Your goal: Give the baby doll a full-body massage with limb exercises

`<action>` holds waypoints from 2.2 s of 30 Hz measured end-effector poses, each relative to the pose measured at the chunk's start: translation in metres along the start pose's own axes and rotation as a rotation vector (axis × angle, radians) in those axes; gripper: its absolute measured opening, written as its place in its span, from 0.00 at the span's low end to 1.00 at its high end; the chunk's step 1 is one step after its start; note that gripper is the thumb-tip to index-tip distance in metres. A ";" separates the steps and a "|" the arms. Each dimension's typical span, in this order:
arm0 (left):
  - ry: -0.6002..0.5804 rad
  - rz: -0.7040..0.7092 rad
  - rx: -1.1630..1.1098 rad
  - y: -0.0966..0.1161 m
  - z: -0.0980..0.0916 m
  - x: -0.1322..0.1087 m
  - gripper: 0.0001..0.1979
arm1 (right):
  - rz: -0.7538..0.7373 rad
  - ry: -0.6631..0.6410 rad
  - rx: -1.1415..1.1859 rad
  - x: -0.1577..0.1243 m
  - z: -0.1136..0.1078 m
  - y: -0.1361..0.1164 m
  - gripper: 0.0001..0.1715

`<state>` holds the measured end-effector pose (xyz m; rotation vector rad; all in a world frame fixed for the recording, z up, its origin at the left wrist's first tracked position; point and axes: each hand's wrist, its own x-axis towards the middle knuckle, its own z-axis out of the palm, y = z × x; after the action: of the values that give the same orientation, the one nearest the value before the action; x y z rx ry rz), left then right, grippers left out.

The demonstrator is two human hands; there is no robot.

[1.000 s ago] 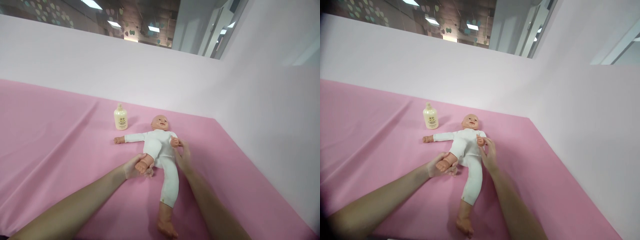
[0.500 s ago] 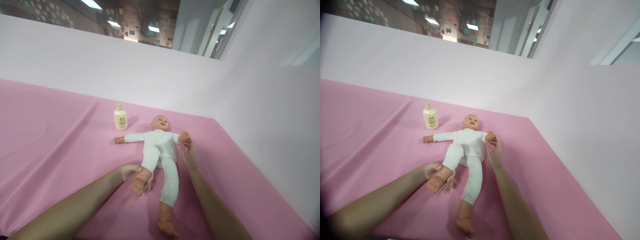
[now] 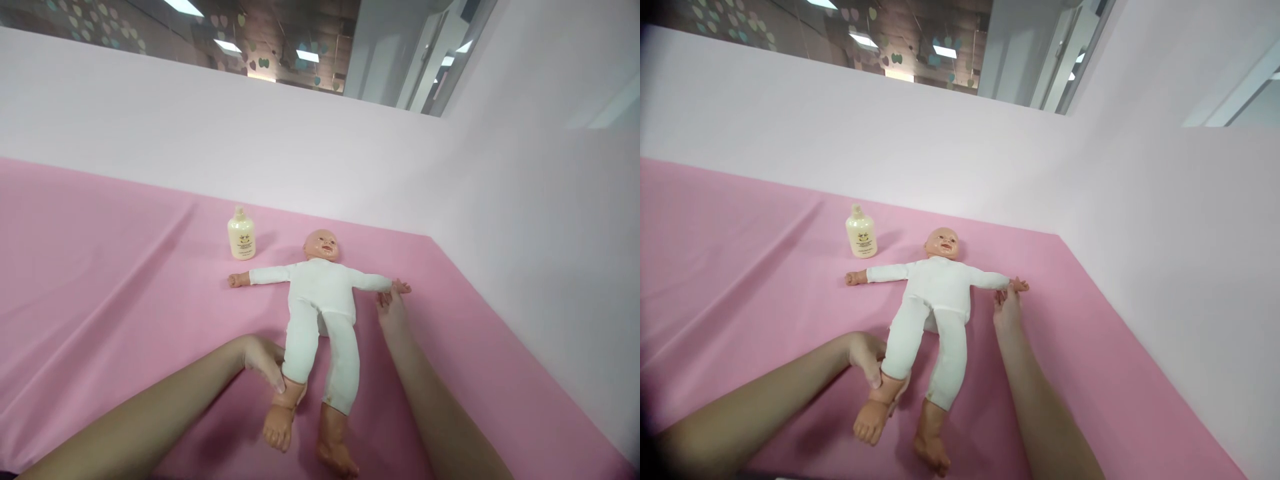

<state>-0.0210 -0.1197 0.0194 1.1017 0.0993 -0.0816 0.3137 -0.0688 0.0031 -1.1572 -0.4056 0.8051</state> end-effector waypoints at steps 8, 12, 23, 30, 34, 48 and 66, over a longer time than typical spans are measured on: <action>-0.312 0.128 -0.164 -0.023 -0.019 0.008 0.31 | -0.293 -0.105 -0.144 -0.042 0.017 -0.020 0.35; -0.079 0.315 -0.262 -0.023 -0.025 0.006 0.32 | -0.529 -0.256 -0.252 -0.059 0.024 -0.022 0.34; 0.166 0.350 -0.421 -0.009 -0.013 0.013 0.28 | -1.056 -0.615 -0.751 -0.083 0.023 -0.018 0.19; 0.154 0.326 -0.367 -0.007 -0.011 0.014 0.27 | -1.047 -0.662 -0.783 -0.078 0.023 -0.015 0.17; -0.001 0.296 -0.226 -0.009 -0.011 0.010 0.29 | -0.794 -0.470 -0.576 -0.067 0.021 -0.014 0.24; -0.259 -0.110 0.258 0.001 -0.004 0.005 0.25 | -0.034 0.027 0.043 -0.008 0.005 -0.008 0.28; 0.272 0.425 -0.413 0.005 -0.003 0.003 0.28 | -0.737 -0.346 -0.424 -0.062 0.020 -0.020 0.30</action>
<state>-0.0178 -0.1153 0.0220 0.6962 0.1171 0.4538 0.2665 -0.1057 0.0357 -1.1279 -1.2528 0.2614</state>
